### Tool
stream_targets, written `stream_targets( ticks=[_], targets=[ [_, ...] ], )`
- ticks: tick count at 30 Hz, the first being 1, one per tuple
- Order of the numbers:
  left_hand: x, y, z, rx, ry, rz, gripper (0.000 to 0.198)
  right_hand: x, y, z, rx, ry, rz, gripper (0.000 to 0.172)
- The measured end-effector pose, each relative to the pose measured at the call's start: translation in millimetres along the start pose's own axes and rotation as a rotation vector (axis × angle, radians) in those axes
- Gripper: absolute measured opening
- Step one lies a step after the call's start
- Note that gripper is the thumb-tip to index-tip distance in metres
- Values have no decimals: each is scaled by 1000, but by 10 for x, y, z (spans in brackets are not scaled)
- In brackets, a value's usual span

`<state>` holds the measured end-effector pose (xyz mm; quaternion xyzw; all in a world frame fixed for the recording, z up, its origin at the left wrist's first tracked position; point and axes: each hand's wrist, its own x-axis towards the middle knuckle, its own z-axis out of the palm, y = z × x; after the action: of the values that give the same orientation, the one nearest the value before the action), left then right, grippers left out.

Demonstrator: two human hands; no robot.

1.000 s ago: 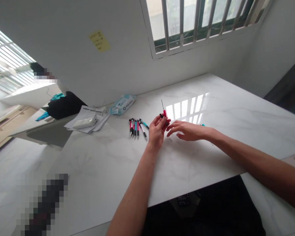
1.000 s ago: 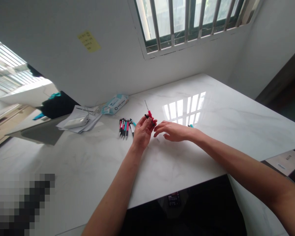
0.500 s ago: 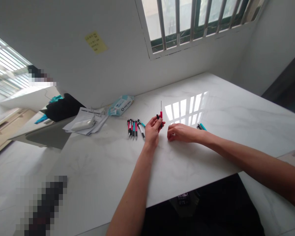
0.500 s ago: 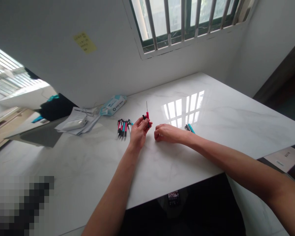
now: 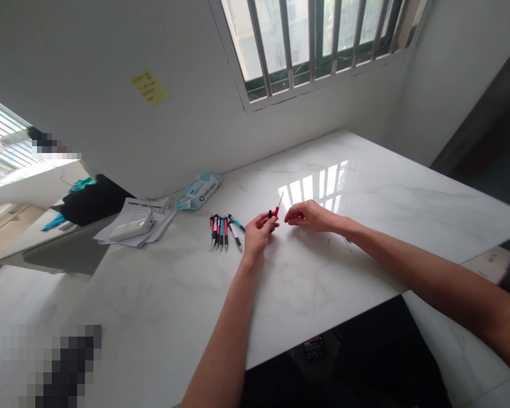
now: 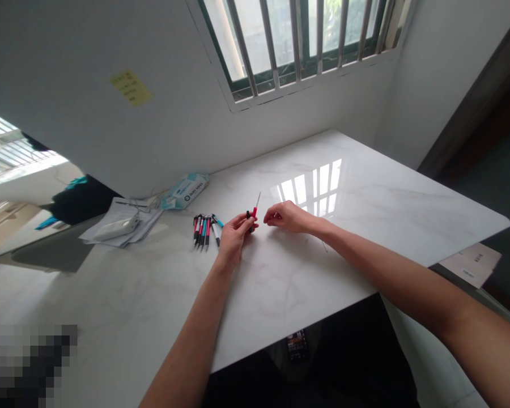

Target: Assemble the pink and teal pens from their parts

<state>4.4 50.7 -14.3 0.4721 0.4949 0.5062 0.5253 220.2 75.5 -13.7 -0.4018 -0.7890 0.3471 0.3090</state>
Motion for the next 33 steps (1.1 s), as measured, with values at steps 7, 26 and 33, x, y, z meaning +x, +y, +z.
stream_targets(
  ticks=[7,26,33],
  targets=[
    [-1,4,5,72,-27,38,42,56,106,-158,262,105,96,18],
    [15,-50,-31,174,-43,68,33,108,58,-286,768,381,150,43],
    [13,-30,-14,180,-48,71,32,101,37,-262,765,339,135,41]
  ],
)
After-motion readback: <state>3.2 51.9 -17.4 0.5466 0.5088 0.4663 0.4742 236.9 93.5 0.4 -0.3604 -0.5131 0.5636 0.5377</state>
